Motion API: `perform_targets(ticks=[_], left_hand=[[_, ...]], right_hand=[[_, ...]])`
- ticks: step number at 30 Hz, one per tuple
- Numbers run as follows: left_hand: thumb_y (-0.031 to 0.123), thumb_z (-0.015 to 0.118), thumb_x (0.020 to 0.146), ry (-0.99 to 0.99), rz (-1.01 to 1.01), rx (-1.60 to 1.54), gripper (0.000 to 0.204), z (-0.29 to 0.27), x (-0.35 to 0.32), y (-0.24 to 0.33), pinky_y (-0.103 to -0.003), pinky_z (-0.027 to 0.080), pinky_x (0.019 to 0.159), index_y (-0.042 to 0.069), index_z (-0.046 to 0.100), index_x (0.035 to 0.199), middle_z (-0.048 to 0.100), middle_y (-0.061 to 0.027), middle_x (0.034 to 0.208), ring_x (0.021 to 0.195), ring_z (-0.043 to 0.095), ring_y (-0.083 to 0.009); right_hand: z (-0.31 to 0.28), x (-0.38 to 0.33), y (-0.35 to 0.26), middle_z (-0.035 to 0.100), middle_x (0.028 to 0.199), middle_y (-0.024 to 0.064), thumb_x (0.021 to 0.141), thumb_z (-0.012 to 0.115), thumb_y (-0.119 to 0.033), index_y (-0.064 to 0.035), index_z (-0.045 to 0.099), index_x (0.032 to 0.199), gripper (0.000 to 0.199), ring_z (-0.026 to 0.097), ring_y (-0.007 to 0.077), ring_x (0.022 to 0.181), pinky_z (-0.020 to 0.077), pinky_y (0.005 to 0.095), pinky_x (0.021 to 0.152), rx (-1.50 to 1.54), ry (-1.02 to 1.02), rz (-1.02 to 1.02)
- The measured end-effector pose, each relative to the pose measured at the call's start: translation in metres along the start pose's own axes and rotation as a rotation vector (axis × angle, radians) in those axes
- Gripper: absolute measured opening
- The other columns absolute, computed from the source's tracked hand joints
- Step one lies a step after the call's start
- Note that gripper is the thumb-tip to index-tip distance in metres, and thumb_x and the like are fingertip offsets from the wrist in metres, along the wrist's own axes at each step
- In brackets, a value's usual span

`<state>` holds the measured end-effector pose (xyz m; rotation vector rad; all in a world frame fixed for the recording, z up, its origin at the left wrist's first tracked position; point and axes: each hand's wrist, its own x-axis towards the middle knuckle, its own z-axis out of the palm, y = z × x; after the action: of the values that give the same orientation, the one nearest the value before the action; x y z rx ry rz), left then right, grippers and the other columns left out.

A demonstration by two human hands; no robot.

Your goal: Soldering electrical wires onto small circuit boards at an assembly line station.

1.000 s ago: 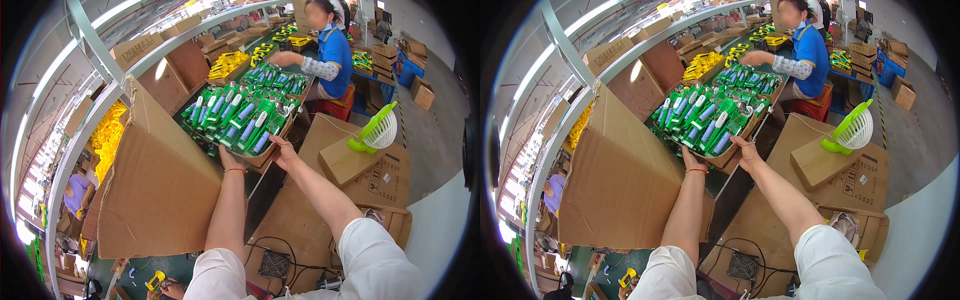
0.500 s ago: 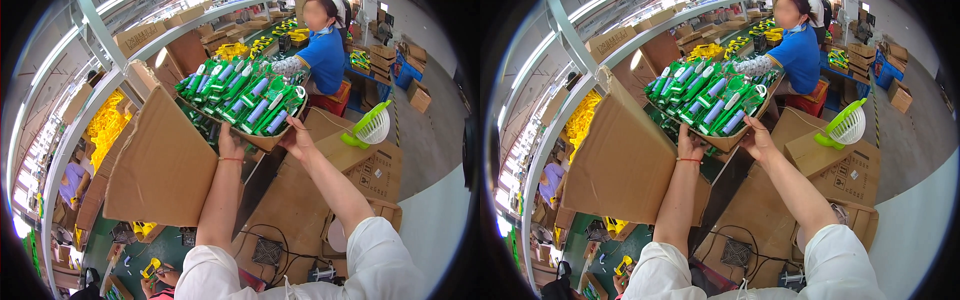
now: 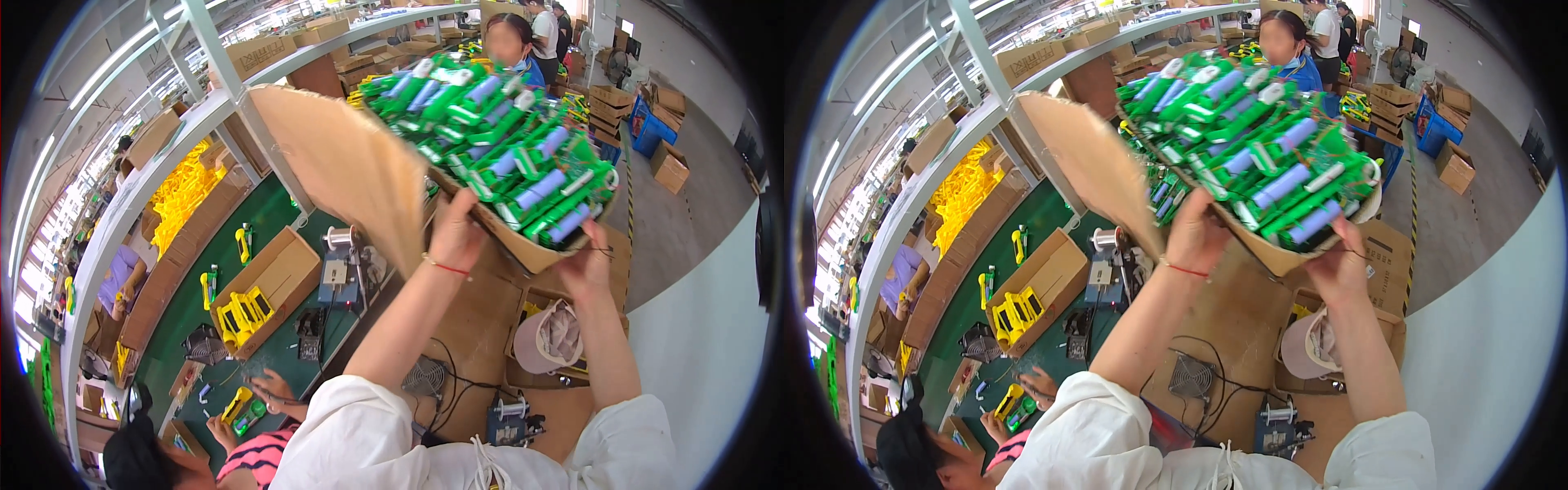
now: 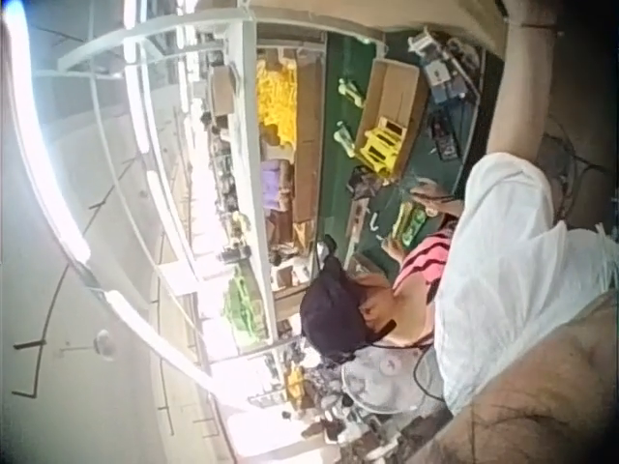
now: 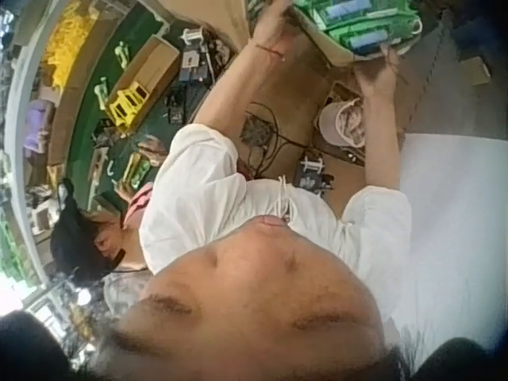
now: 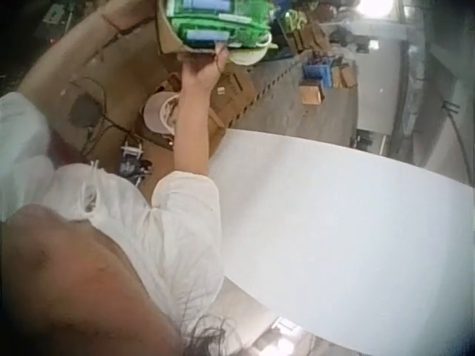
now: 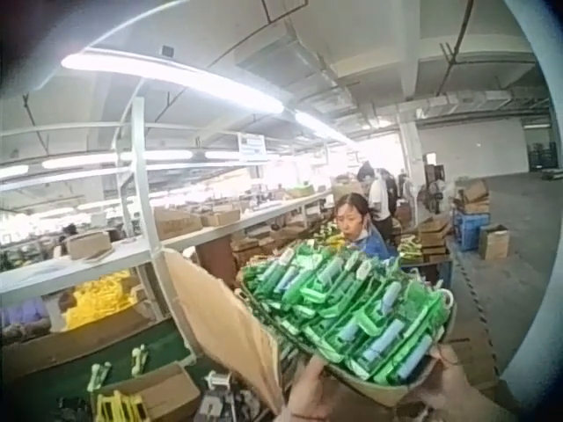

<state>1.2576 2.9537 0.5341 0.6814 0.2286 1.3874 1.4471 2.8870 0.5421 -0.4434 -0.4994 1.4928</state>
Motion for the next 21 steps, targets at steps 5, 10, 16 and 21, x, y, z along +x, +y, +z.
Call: perform_targets(ticks=[5, 10, 16, 21], left_hand=[[0.020, 0.062, 0.076, -0.137, -0.101, -0.048, 0.041, 0.099, -0.142, -0.029, -0.039, 0.044, 0.084, 0.007, 0.049, 0.113, 0.056, -0.0027, 0.109, 0.098, 0.053, -0.0179], [0.019, 0.062, 0.076, -0.164, -0.209, -0.037, 0.042, 0.180, -0.309, -0.075, -0.038, 0.046, 0.079, 0.006, 0.047, 0.113, 0.057, -0.0031, 0.105, 0.093, 0.056, -0.0168], [0.025, 0.061, 0.078, -0.132, -0.276, -0.051, 0.041, 0.274, -0.524, -0.112, -0.037, 0.047, 0.077, 0.005, 0.050, 0.112, 0.059, -0.0047, 0.103, 0.093, 0.057, -0.0176], [0.027, 0.061, 0.079, -0.127, -0.221, -0.039, 0.047, 0.337, -0.725, -0.098, -0.039, 0.047, 0.080, 0.002, 0.046, 0.116, 0.057, -0.0070, 0.108, 0.095, 0.057, -0.0192]], right_hand=[[-0.014, -0.182, -0.049, 0.050, 0.122, 0.0032, 0.077, 0.061, -0.024, -0.0112, 0.049, 0.119, 0.045, 0.045, 0.0230, 0.114, 0.0337, 0.0429, 0.098, 0.012, 0.095, -0.201], [-0.024, -0.388, -0.087, 0.052, 0.120, 0.0027, 0.080, 0.060, -0.026, -0.0110, 0.048, 0.119, 0.044, 0.048, 0.0221, 0.110, 0.0407, 0.0411, 0.091, -0.049, 0.224, -0.302], [-0.023, -0.627, -0.123, 0.052, 0.121, 0.0036, 0.082, 0.058, -0.028, -0.0096, 0.047, 0.121, 0.045, 0.047, 0.0230, 0.112, 0.0405, 0.0457, 0.089, -0.076, 0.279, -0.344], [-0.007, -0.825, -0.122, 0.050, 0.123, 0.0041, 0.081, 0.058, -0.028, -0.0103, 0.045, 0.123, 0.047, 0.047, 0.0238, 0.112, 0.0411, 0.0447, 0.090, -0.072, 0.280, -0.349]])
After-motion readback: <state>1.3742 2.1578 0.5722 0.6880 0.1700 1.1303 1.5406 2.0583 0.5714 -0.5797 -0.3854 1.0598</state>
